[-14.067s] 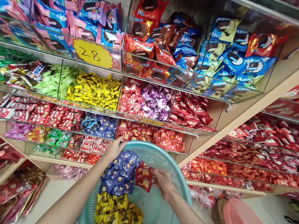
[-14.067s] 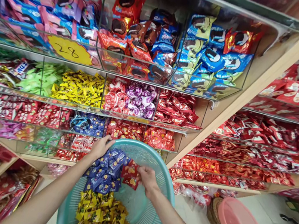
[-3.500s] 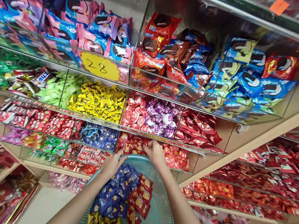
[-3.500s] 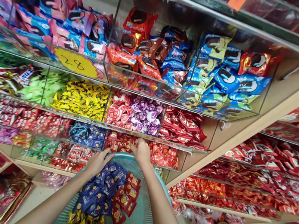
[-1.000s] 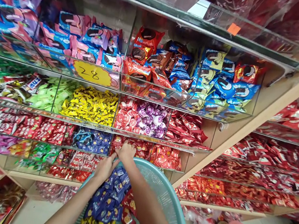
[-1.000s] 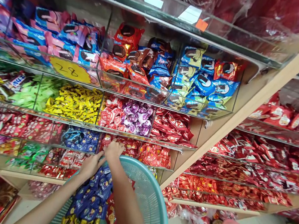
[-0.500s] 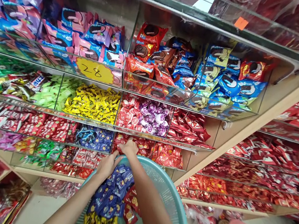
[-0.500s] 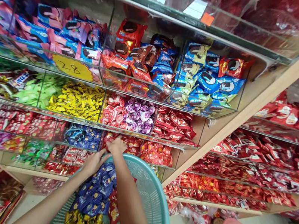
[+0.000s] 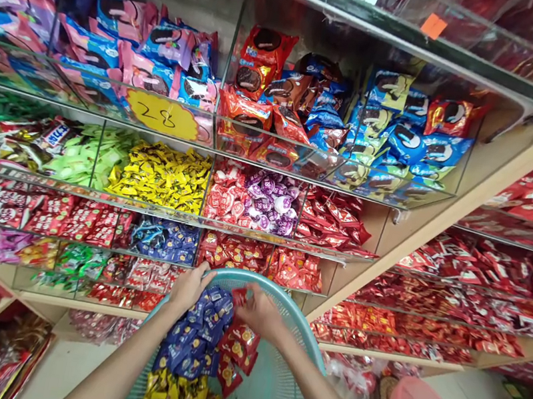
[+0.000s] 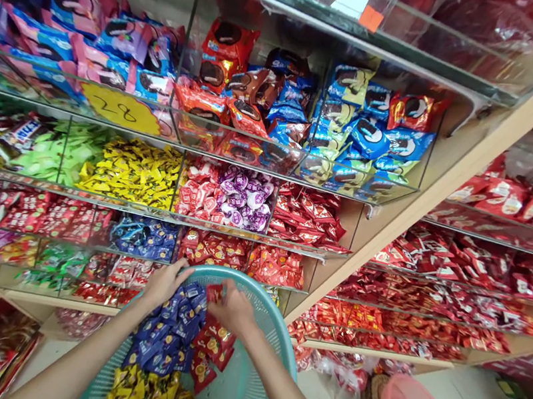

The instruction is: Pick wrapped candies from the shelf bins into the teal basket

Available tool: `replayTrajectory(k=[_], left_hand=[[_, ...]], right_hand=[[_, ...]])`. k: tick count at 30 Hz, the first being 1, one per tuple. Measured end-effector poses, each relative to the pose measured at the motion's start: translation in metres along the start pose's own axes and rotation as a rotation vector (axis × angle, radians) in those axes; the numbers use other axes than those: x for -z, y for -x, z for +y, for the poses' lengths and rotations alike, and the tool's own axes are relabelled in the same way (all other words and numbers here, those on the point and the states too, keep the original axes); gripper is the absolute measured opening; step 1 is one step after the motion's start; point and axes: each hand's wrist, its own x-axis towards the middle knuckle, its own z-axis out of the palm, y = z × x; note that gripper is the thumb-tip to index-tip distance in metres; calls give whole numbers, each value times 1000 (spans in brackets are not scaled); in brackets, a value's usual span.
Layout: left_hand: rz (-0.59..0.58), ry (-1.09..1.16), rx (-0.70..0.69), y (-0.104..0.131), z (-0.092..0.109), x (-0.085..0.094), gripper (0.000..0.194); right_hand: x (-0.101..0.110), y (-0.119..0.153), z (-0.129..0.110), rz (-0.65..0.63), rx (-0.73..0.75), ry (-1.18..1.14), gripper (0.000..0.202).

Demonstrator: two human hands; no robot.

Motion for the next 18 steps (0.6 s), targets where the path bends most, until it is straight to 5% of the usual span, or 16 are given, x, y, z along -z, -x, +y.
replayTrajectory(k=[6, 18], left_hand=[[-4, 28, -2, 1, 0, 0, 35], [-20, -16, 18, 2, 3, 5, 37]], right_hand=[[-44, 56, 10, -24, 174, 429, 61], [-64, 55, 8, -48, 167, 612, 67]])
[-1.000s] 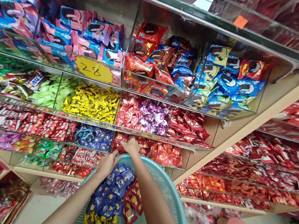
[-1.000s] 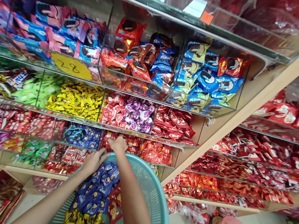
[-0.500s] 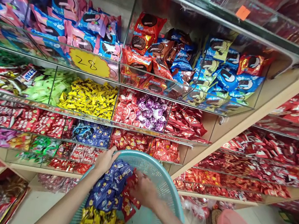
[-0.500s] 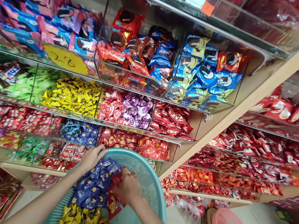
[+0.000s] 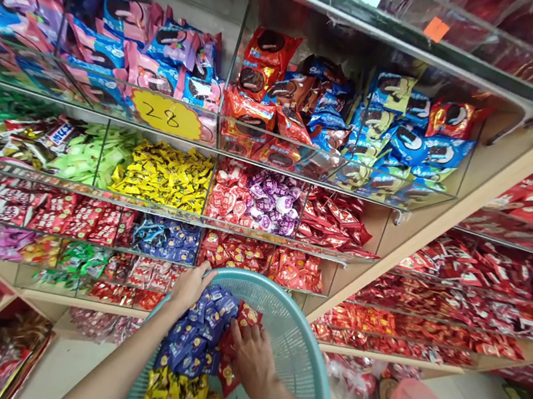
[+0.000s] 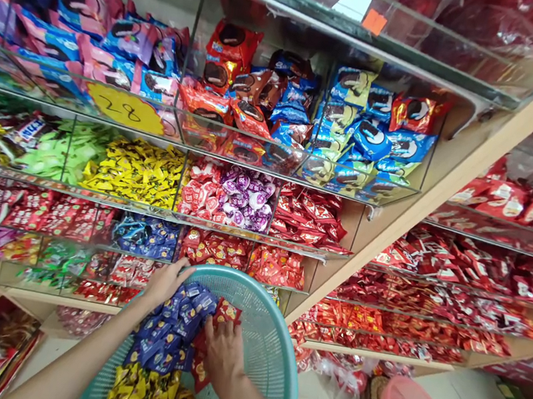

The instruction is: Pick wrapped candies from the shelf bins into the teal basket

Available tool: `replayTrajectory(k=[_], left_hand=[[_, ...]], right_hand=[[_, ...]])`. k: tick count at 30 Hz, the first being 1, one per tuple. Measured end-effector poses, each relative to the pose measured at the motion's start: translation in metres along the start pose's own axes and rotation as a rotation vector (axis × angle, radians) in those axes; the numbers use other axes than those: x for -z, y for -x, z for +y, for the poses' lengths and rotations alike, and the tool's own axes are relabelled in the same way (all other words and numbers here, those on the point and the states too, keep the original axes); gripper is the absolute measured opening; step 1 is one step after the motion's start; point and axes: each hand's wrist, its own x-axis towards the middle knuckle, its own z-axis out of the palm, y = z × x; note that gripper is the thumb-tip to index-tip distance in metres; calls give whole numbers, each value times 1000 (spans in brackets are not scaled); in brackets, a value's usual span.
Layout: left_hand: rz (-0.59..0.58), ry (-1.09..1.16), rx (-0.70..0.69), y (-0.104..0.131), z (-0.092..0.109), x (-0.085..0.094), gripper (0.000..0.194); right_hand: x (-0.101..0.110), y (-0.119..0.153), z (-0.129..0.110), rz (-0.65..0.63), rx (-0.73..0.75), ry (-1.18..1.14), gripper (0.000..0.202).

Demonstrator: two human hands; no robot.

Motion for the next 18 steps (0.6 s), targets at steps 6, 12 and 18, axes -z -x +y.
replayTrajectory(k=[6, 12, 18], left_hand=[[-7, 22, 12, 0, 1, 0, 36], [-5, 20, 21, -1, -1, -2, 36], [0, 10, -9, 0, -2, -2, 34]], right_hand=[[12, -2, -3, 34, -2, -16, 69], [58, -36, 22, 186, -30, -180, 43], [85, -106, 47, 195, -266, -325, 27]])
